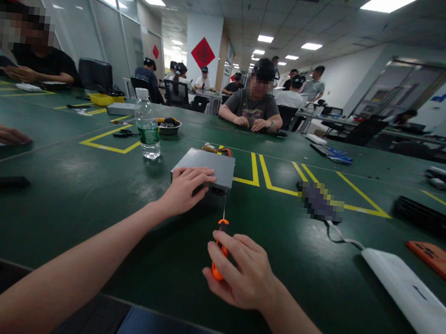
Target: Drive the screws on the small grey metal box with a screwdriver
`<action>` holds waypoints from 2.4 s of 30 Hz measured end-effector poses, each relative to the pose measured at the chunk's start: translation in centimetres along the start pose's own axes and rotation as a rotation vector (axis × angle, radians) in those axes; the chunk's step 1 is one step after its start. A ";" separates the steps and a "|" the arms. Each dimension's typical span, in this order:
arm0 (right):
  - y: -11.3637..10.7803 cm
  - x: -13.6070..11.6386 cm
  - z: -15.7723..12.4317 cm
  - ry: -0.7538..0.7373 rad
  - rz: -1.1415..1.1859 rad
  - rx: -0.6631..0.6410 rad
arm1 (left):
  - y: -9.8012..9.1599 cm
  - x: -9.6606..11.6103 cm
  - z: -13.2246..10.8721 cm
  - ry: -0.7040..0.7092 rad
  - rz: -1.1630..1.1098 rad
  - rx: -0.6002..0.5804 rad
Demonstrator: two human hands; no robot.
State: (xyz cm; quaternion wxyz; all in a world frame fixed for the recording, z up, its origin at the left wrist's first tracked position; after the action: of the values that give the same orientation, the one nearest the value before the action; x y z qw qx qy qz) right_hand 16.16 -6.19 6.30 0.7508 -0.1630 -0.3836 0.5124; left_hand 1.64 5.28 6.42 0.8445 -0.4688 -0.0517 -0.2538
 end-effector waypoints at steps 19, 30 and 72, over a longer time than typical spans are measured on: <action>0.9 0.3 -0.7 0.047 0.115 -0.094 | 0.0 0.1 0.0 -0.008 0.000 -0.007; 1.5 0.2 -0.7 0.061 0.157 -0.060 | 0.0 0.0 0.0 -0.021 -0.003 -0.012; 0.6 0.5 -1.0 0.094 0.143 0.039 | 0.1 -0.1 0.0 -0.014 0.001 0.004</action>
State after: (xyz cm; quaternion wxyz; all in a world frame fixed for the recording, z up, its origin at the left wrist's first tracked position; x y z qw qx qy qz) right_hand 16.64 -5.37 5.50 0.7326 -0.1994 -0.3252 0.5638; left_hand 1.63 5.35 6.29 0.8451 -0.4689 -0.0578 -0.2500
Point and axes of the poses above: each hand's wrist, its own z-axis towards the middle knuckle, its own y-axis out of the palm, x = y × z, the point moved 7 cm from there along z, towards the middle knuckle, and after that the axes turned 13 degrees about -y, right-handed, at the moved point
